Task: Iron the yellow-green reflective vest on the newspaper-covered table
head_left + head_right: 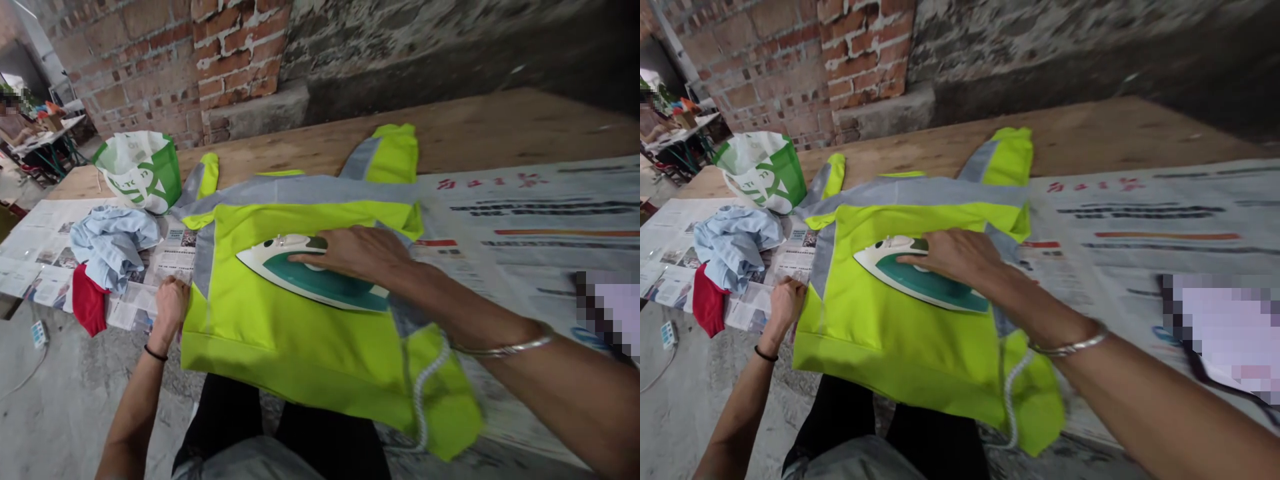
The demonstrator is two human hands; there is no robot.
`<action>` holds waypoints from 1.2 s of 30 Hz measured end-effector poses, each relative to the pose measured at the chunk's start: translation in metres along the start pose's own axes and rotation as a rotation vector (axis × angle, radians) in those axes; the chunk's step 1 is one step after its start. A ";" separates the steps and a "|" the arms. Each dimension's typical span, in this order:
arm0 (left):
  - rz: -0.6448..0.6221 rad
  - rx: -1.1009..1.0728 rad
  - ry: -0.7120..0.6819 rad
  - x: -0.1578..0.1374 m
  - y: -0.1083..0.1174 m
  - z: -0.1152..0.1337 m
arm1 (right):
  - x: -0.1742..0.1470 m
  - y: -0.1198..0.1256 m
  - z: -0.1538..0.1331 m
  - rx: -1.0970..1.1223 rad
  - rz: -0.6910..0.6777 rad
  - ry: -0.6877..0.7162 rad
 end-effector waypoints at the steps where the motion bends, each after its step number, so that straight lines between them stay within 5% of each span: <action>1: -0.015 0.015 0.001 0.002 0.000 0.001 | -0.005 0.000 0.001 -0.012 -0.006 0.005; 11: 0.026 0.067 -0.007 -0.012 0.008 -0.023 | -0.018 0.003 0.000 0.013 0.013 0.032; 18: 0.160 0.012 -0.336 -0.042 -0.002 -0.016 | -0.009 0.002 -0.006 0.045 0.083 -0.041; 23: 0.379 -0.060 -0.515 -0.056 0.016 0.000 | -0.001 0.013 -0.007 0.121 0.109 -0.002; 27: 0.553 -0.189 -0.704 -0.047 0.016 0.049 | -0.004 0.025 -0.003 0.127 0.075 0.268; 32: 0.320 -0.294 -1.237 -0.062 -0.024 0.156 | -0.016 0.022 0.014 0.153 0.112 0.408; 36: 0.310 -0.223 -1.263 -0.070 -0.045 0.179 | -0.011 0.015 0.033 0.193 0.197 0.358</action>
Point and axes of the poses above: each hand's wrist, its own x-axis towards the middle knuckle, its own y-axis out of the back of the hand, z = x × y, the point moved 4 cm from there along x, towards the middle knuckle, and after that the axes turned 15 degrees about -y, right-handed, at the moved point
